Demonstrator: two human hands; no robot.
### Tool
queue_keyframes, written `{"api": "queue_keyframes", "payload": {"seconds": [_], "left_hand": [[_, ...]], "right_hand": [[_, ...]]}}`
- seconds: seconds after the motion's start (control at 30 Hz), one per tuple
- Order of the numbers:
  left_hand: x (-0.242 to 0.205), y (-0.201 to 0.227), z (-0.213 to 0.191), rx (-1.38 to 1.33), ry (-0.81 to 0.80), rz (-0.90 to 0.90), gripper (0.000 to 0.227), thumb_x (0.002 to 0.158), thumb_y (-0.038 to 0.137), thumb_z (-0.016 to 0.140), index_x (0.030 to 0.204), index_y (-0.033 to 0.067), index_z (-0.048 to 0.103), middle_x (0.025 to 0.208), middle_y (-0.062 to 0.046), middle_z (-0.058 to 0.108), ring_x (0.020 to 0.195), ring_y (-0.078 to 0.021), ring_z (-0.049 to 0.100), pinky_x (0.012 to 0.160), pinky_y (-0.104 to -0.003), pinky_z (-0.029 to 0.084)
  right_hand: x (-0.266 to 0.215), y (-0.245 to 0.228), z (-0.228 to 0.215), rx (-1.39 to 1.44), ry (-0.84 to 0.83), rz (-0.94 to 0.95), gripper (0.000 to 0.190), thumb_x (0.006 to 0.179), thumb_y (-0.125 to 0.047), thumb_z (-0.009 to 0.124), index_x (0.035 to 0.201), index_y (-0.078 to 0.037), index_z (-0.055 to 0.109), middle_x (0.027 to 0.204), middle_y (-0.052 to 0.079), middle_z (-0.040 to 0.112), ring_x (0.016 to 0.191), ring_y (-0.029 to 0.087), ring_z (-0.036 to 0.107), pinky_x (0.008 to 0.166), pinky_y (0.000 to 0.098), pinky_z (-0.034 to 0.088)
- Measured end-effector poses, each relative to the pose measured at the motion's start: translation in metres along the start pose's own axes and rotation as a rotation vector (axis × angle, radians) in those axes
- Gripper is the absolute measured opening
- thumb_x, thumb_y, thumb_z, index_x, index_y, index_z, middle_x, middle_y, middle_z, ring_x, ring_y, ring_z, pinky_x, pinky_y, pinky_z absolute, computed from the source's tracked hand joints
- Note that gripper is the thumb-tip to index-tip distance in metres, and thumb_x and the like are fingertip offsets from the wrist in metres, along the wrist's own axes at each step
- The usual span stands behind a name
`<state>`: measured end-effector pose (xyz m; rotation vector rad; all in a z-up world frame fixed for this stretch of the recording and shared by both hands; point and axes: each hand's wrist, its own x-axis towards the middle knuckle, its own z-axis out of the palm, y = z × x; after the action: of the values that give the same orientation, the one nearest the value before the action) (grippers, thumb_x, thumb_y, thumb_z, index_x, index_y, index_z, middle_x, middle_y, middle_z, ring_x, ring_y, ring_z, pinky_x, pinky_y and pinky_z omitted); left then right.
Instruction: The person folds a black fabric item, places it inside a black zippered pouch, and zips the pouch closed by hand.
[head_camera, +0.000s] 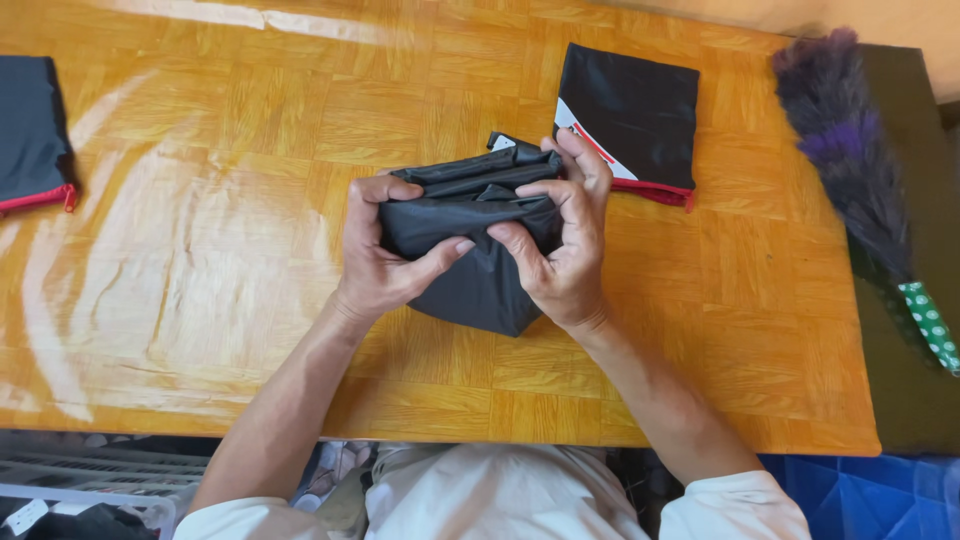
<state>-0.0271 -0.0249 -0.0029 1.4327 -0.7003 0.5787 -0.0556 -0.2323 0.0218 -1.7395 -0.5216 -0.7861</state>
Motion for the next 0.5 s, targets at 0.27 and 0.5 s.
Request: {"api": "queue_keyframes", "payload": {"seconds": [0.27,0.5], "left_hand": [[-0.005,-0.002,0.005,-0.017,0.011,0.034,0.059,0.073,0.008,0.097,0.11,-0.0024,0.052,0.097,-0.016,0.063,0.084,-0.0221,0.064,0.075,-0.031,0.052],[-0.004,0.004,0.01,0.006,0.042,0.075,0.058,0.074,0.006,0.097,0.109,-0.0005,0.05,0.098,-0.015,0.06,0.085,-0.0224,0.063,0.075,-0.033,0.051]], "right_hand": [[0.005,-0.003,-0.005,0.132,-0.073,0.073,0.024,0.096,-0.018,0.078,0.098,-0.001,0.061,0.156,0.02,0.04,0.144,0.034,0.047,0.122,0.0426,0.038],[-0.003,0.003,-0.013,-0.003,-0.252,0.332,0.031,0.105,-0.031,0.061,0.125,-0.009,0.05,0.11,0.01,0.054,0.101,0.021,0.058,0.096,0.037,0.048]]}}
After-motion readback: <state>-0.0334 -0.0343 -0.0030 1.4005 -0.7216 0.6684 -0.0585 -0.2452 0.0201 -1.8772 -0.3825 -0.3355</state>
